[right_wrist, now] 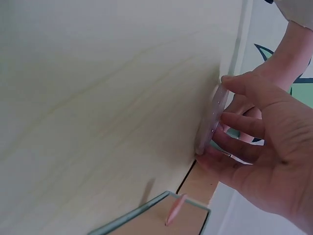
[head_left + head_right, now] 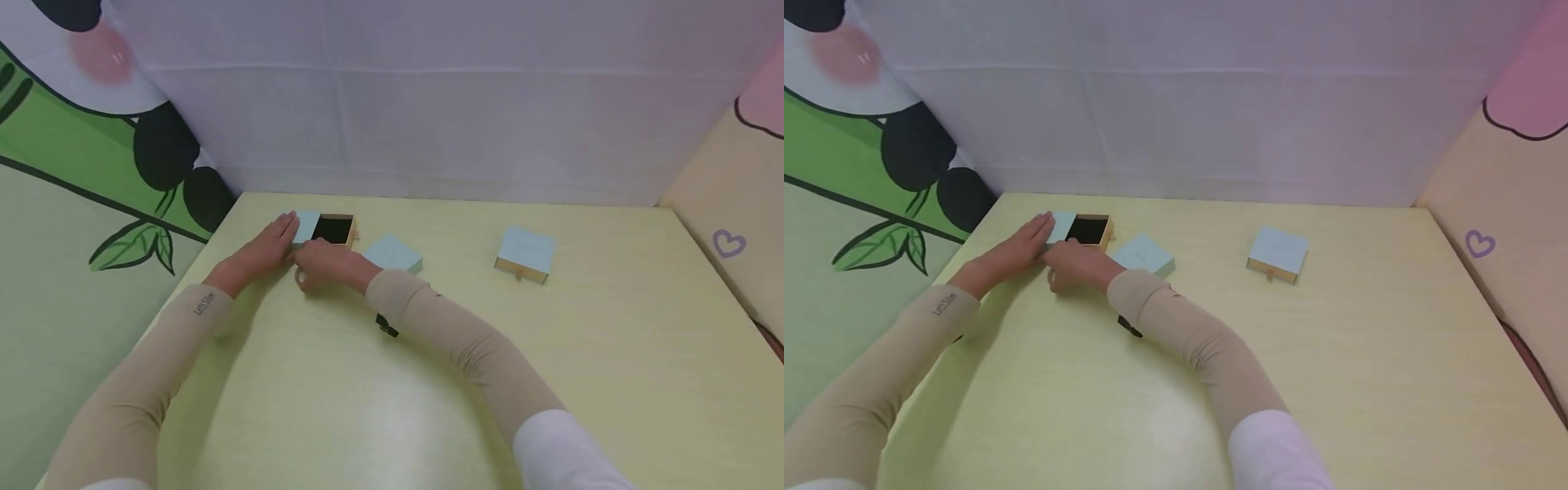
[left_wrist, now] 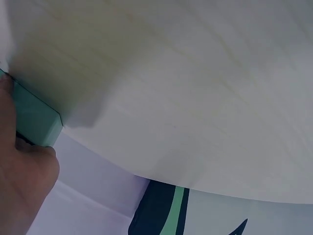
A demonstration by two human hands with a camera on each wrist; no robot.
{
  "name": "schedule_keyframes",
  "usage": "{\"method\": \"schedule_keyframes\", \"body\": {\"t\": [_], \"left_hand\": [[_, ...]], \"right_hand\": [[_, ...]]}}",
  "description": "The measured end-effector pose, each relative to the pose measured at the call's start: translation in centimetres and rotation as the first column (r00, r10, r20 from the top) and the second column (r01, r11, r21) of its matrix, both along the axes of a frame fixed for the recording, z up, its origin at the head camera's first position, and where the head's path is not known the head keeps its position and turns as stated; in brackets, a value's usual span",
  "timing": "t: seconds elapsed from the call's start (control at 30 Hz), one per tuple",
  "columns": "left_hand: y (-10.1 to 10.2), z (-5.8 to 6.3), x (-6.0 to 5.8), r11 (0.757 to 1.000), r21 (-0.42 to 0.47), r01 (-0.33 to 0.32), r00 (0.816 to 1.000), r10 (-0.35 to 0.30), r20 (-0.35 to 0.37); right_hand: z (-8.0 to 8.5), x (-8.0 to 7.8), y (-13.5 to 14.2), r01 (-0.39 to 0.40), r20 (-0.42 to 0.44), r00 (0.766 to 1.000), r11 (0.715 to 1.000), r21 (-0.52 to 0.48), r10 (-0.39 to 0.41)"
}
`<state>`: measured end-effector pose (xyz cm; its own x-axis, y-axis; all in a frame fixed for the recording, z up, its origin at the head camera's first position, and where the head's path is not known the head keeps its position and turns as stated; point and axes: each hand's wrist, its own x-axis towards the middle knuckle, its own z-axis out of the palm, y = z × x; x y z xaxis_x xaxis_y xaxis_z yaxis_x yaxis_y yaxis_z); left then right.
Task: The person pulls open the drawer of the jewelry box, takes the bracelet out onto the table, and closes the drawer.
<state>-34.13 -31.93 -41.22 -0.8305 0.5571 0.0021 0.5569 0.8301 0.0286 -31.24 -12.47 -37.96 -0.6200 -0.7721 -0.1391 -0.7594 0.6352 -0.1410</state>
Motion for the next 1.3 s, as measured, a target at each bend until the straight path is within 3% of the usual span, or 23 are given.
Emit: {"method": "schedule_keyframes", "body": {"t": [0.2, 0.4, 0.57, 0.77, 0.87, 1.1, 1.2, 1.3], "left_hand": [[0.0, 0.6, 0.6, 1.0, -0.004, -0.01, 1.0, 0.01, -0.015], [0.7, 0.2, 1.5, 1.0, -0.001, 0.011, 1.0, -0.011, 0.013], [1.3, -0.2, 2.1, 0.999, -0.001, 0.039, 0.998, -0.039, -0.051], [1.8, -0.3, 2.1, 0.997, -0.002, 0.079, 0.991, -0.079, -0.108], [1.9, -0.2, 1.8, 0.997, -0.016, 0.071, 0.993, -0.072, -0.089], [1.7, -0.1, 1.2, 0.999, -0.047, 0.017, 0.999, -0.018, -0.038], [1.5, -0.1, 1.1, 0.999, -0.032, 0.019, 0.999, -0.02, -0.039], [1.1, -0.2, 1.1, 0.999, -0.034, 0.011, 0.999, -0.012, -0.036]], "right_hand": [[0.2, 0.4, -0.3, -0.007, -0.041, 0.999, 0.999, 0.035, 0.008], [0.0, 1.5, 0.3, 0.006, 0.035, 0.999, 0.999, 0.04, -0.008], [0.9, 1.8, 1.8, 0.024, 0.04, 0.999, 1.0, -0.008, -0.023], [2.3, 1.2, 4.8, 0.11, -0.004, 0.994, 0.99, -0.089, -0.11], [2.3, 0.3, 6.3, 0.205, 0.002, 0.979, 0.973, -0.107, -0.206], [1.5, -1.9, 8.3, 0.42, 0.043, 0.908, 0.903, -0.094, -0.418], [1.0, -2.6, 8.6, 0.469, 0.087, 0.883, 0.877, -0.108, -0.462], [0.6, -3.0, 8.5, 0.47, 0.122, 0.881, 0.874, -0.119, -0.457]]}}
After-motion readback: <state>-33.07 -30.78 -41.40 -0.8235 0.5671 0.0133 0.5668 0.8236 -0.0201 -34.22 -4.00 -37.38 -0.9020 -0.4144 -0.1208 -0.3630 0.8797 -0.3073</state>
